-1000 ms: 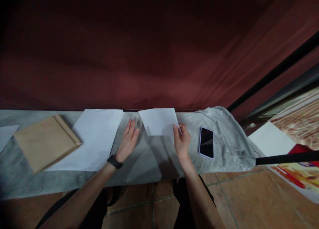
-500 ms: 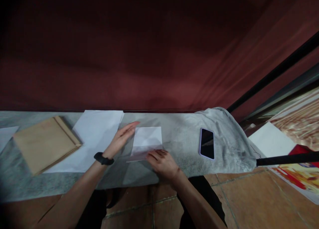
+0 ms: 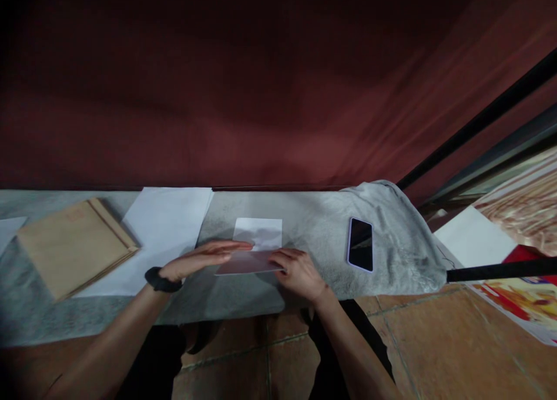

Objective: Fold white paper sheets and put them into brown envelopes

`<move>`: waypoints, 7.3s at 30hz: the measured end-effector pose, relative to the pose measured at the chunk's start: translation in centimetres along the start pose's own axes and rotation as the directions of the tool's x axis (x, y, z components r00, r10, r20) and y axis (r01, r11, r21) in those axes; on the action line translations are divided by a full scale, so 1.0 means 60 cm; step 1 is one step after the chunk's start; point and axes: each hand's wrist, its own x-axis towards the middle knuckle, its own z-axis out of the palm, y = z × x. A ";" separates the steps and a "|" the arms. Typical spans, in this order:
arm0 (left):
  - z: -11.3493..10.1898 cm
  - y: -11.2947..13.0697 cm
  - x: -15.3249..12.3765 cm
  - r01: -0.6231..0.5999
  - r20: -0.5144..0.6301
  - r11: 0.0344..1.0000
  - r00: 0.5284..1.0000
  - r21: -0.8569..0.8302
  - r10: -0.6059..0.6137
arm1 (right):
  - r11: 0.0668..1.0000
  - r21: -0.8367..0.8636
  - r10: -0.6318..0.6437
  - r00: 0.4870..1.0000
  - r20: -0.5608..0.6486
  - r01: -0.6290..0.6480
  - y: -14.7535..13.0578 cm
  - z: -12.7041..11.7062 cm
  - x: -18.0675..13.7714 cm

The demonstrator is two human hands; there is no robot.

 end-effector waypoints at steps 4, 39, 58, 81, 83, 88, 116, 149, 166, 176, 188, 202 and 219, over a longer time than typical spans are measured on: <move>-0.022 -0.003 -0.024 0.003 0.104 0.997 0.995 -0.071 0.005 | 0.984 0.075 0.166 0.985 -0.053 -0.162 0.020 0.004 0.006; 0.079 -0.048 0.057 -0.189 -0.653 0.887 0.742 -0.422 -0.153 | 0.986 -0.166 0.029 0.999 -0.029 -0.034 -0.074 0.085 0.081; 0.002 -0.069 0.064 0.068 -0.578 0.960 0.786 -0.271 -0.219 | 0.974 -0.057 0.182 0.912 -0.368 -0.218 0.005 0.129 0.113; 0.092 -0.063 0.100 0.258 -0.606 0.652 0.694 0.713 0.388 | 0.924 -0.313 0.166 0.968 -0.186 -0.219 -0.008 0.151 0.119; 0.106 -0.084 0.115 0.284 -0.580 0.618 0.735 0.733 0.351 | 0.913 -0.350 0.165 0.974 -0.153 -0.210 -0.010 0.147 0.116; 0.107 -0.116 0.123 0.419 -0.582 0.430 0.719 0.800 0.380 | 0.881 -0.404 0.203 0.968 -0.151 -0.248 -0.006 0.147 0.115; 0.104 -0.114 0.118 0.439 -0.546 0.331 0.734 0.835 0.404 | 0.936 -0.198 0.212 0.916 -0.341 -0.290 0.014 0.133 0.121; 0.064 -0.143 0.077 0.592 -0.690 0.355 0.608 0.723 0.392 | 0.823 -0.393 0.256 0.886 -0.387 -0.410 0.058 0.135 0.078; 0.169 -0.127 0.062 0.441 -0.536 0.323 0.778 0.837 0.327 | 0.910 -0.320 0.187 0.949 -0.253 -0.264 -0.016 0.142 0.016; 0.192 -0.143 0.009 0.565 -0.628 0.277 0.721 0.778 0.294 | 0.865 -0.376 0.226 0.928 -0.297 -0.331 -0.015 0.159 -0.035; 0.204 -0.128 -0.032 0.628 -0.685 0.274 0.653 0.728 0.323 | 0.811 -0.391 0.292 0.880 -0.375 -0.435 -0.010 0.141 -0.066; 0.107 -0.100 0.122 0.539 -0.616 0.305 0.729 0.785 0.297 | 0.892 -0.318 0.239 0.932 -0.273 -0.321 0.012 0.152 0.110; 0.079 -0.108 0.112 0.591 -0.710 0.395 0.556 0.703 0.432 | 0.835 -0.336 0.260 0.851 -0.457 -0.435 0.061 0.122 0.088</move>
